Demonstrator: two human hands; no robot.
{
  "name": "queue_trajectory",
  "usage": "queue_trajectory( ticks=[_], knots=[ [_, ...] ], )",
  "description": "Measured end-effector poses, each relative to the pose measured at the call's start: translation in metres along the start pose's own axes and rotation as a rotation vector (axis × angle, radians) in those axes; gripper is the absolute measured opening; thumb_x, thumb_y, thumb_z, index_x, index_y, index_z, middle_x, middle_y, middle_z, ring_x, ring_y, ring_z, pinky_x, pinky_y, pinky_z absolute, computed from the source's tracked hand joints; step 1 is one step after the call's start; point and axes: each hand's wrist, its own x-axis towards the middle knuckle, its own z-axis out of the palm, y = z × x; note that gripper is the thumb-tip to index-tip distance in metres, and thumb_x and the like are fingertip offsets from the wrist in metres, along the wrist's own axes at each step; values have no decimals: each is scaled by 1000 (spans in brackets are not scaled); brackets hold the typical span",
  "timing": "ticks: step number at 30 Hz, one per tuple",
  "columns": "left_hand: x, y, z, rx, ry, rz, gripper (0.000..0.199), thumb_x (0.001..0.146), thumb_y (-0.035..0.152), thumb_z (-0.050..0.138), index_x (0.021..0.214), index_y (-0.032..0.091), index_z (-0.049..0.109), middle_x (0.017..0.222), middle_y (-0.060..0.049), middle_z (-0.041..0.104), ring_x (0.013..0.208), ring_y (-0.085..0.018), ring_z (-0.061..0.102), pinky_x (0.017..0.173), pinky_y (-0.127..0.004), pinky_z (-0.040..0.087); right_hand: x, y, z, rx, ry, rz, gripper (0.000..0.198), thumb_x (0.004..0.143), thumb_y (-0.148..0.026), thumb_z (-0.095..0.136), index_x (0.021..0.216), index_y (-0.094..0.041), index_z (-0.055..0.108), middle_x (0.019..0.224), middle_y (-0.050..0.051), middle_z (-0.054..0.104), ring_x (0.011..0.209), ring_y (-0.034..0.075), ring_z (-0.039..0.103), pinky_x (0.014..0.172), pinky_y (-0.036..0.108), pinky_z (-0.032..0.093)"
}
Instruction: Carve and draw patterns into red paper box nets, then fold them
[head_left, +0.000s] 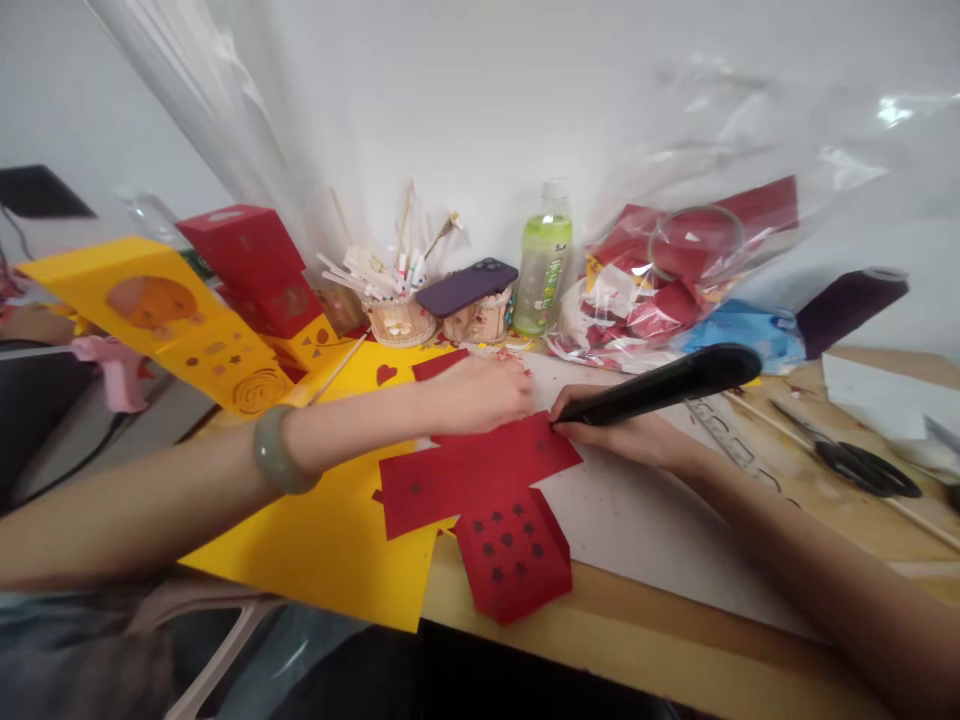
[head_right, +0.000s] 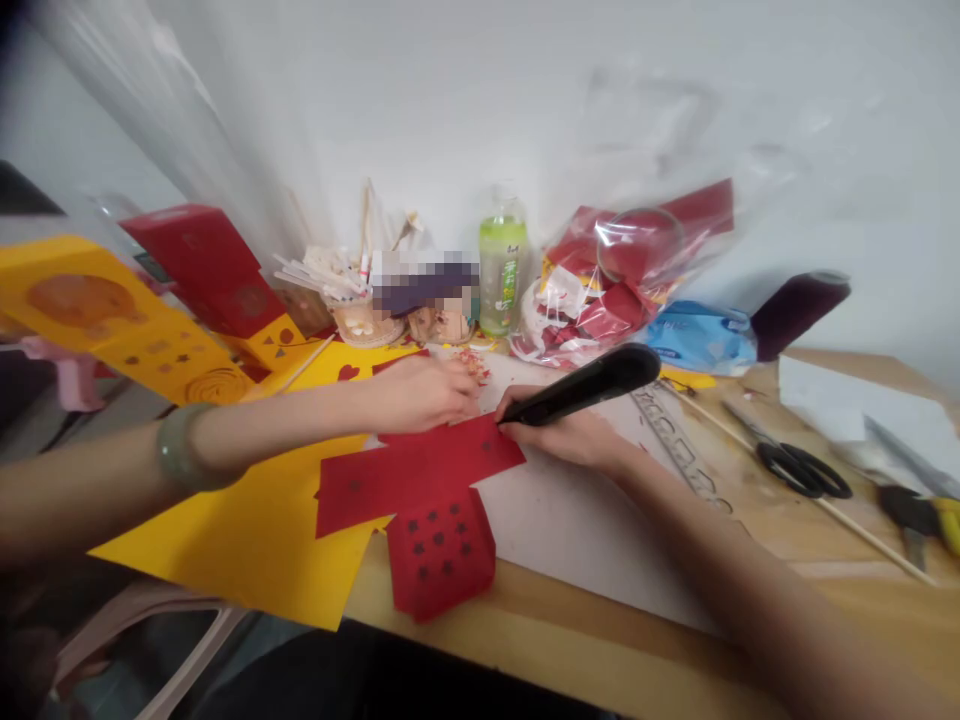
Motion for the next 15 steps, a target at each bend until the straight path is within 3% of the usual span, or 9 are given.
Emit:
queue_trajectory(
  ticks=[5, 11, 15],
  knots=[
    [-7, 18, 17, -49, 4, 4, 25, 94, 25, 42, 110, 26, 62, 96, -1, 64, 85, -15, 59, 57, -22, 40, -2, 2, 2, 22, 27, 38, 9, 81, -24, 56, 87, -17, 58, 83, 2, 62, 78, 17, 57, 70, 28, 45],
    [-4, 17, 37, -90, 52, -46, 32, 96, 41, 36, 104, 22, 60, 86, -1, 58, 79, -14, 55, 57, -23, 37, -3, 5, 2, 43, 22, 61, 7, 83, -23, 55, 83, -17, 59, 75, 1, 62, 68, 14, 56, 61, 24, 44],
    [-6, 14, 52, 11, 164, 18, 21, 94, 36, 45, 107, 26, 58, 88, -1, 55, 81, -15, 52, 54, -25, 33, -5, 9, 2, 10, 30, 69, 8, 83, -23, 56, 83, -18, 61, 71, -1, 62, 63, 12, 55, 57, 22, 42]
  ],
)
